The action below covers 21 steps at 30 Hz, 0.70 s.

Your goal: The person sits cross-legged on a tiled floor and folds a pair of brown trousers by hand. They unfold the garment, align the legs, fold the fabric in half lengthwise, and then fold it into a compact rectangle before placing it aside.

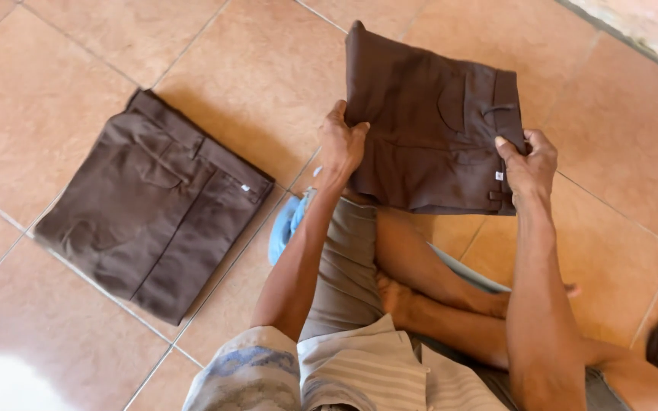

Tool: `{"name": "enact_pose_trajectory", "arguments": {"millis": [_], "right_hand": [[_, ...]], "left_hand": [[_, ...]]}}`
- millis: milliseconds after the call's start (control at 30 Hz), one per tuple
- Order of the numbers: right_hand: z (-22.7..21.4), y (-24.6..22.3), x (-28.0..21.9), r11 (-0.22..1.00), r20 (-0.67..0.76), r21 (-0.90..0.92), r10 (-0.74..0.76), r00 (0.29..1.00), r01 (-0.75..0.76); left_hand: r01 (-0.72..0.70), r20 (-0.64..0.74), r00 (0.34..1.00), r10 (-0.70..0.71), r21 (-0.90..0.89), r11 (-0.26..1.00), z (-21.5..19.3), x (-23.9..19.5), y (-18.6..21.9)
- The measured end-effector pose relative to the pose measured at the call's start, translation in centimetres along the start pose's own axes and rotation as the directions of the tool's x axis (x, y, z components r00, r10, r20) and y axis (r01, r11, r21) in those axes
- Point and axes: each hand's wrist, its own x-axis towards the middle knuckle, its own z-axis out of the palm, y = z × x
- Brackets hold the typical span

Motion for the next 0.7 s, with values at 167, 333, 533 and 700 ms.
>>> {"name": "enact_pose_trajectory", "arguments": {"millis": [167,333,533,700], "right_hand": [[3.9,-12.0,-1.2,0.98,0.222,0.172,-0.135,0.966,0.098],[11.0,-19.6,-4.7,0.927,0.333,0.252,-0.353,0.874,0.278],[19.7,-28.0,-11.6,0.775,0.364,0.365,-0.628,0.688,0.516],[25.4,-33.1,-17.2,0.755,0.456,0.453,-0.653,0.604,0.474]], "left_hand": [[-0.128,-0.18,0.976,0.118,-0.045,0.991,-11.8,-2.3,2.4],[-0.126,-0.359,0.927,0.104,-0.037,0.991,-23.0,-5.4,0.2],[-0.313,-0.604,0.789,0.115,-0.234,0.92,-33.5,-9.2,-6.7],[-0.145,-0.769,0.638,0.025,-0.089,0.985,-38.9,-14.0,-11.7]]}}
